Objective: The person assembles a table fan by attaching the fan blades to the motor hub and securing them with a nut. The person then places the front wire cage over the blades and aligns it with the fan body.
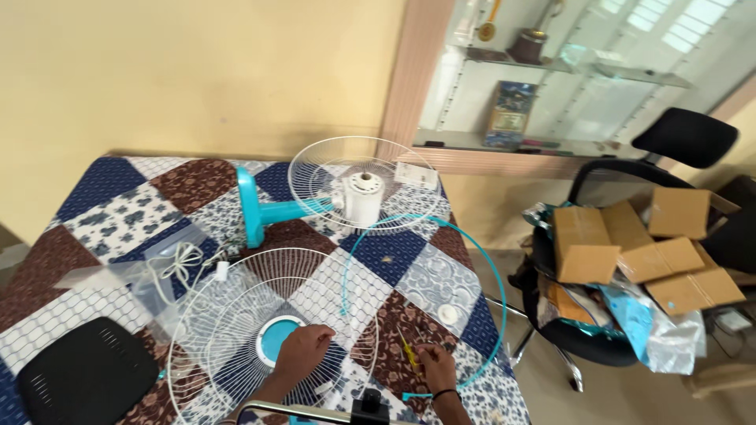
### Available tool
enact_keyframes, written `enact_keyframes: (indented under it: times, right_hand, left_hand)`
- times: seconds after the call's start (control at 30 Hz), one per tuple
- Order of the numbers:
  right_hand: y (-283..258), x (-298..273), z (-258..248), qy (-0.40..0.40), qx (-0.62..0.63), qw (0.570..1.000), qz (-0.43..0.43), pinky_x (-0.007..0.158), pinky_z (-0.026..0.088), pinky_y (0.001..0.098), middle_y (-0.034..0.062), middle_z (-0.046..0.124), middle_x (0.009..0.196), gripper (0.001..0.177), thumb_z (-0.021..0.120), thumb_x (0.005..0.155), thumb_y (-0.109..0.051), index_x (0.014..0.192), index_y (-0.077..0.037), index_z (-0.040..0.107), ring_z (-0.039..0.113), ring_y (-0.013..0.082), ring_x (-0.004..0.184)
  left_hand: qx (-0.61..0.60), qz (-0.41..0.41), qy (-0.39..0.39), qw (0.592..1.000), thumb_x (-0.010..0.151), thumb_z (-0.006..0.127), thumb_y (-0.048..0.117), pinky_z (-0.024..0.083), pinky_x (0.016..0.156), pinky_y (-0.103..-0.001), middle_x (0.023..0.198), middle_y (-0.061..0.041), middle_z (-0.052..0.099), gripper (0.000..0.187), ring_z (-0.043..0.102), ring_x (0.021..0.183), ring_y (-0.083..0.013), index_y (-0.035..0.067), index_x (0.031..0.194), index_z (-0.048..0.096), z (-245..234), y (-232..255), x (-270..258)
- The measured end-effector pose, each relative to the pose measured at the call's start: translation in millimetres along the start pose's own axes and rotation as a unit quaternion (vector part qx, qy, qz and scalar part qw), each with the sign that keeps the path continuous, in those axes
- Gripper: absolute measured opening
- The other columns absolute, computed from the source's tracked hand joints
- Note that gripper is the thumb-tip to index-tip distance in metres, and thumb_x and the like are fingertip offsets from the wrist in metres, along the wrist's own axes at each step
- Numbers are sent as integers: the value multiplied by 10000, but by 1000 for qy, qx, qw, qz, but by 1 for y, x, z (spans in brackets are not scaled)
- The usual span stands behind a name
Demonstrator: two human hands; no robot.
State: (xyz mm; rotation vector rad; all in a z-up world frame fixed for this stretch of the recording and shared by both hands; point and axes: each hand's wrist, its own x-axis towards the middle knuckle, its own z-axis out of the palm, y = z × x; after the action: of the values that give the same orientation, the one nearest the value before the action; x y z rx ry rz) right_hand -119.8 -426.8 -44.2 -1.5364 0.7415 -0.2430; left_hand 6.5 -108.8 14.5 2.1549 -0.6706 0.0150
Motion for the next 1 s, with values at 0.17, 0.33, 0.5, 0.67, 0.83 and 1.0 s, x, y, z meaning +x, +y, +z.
enact_keyframes:
  times: [0.17, 0.33, 0.5, 0.67, 0.83, 1.0]
  right_hand:
    - [7, -19, -33, 38, 2, 997, 61, 444, 451, 288, 90, 733, 709, 175, 660, 946, -90, 1075, 5, 731, 672, 161, 537]
    - [-2, -14, -43, 27, 12, 998, 48, 458, 456, 286, 95, 738, 721, 186, 666, 928, -81, 1068, 21, 734, 661, 151, 552]
    - [-10, 1, -32, 37, -53, 997, 51, 533, 557, 283, 77, 754, 744, 167, 661, 932, -94, 1042, 1, 744, 682, 142, 577]
    - [-7, 5, -24, 28, -155, 987, 17, 616, 572, 296, 90, 781, 787, 175, 693, 887, -126, 1015, -40, 776, 727, 138, 636]
    - [-8, 10, -5, 31, -223, 974, -9, 746, 619, 355, 72, 803, 891, 191, 726, 835, -181, 1000, -105, 782, 793, 209, 799]
    - [-4, 7, 15, 35, -370, 928, -26, 904, 584, 424, 99, 784, 1017, 144, 722, 858, -236, 984, -169, 747, 738, 311, 1016]
  left_hand:
    - [-18, -32, -45, 998, 877, 709, 192, 587, 653, -390, 802, -101, 784, 170, 750, 728, -262, 122, 1013, 781, -2, 27, 15]
    - [54, -44, -74, 995, 884, 686, 220, 584, 674, -384, 824, -77, 789, 213, 748, 729, -250, 157, 1072, 763, -3, 17, 27]
    - [89, -111, -50, 989, 922, 651, 259, 583, 720, -396, 845, -62, 799, 197, 770, 756, -241, 173, 1065, 757, -6, -15, 8]
    - [66, -163, -11, 984, 878, 691, 288, 608, 713, -386, 855, -73, 814, 206, 773, 781, -260, 146, 1001, 777, -12, -42, -26]
    - [6, -276, -14, 961, 888, 674, 222, 606, 697, -407, 853, -116, 799, 232, 779, 708, -307, 109, 1069, 766, -27, -64, -42]
    - [37, -254, 39, 966, 888, 676, 203, 585, 697, -390, 819, -134, 780, 238, 759, 693, -260, 107, 1064, 804, -30, -71, -50]
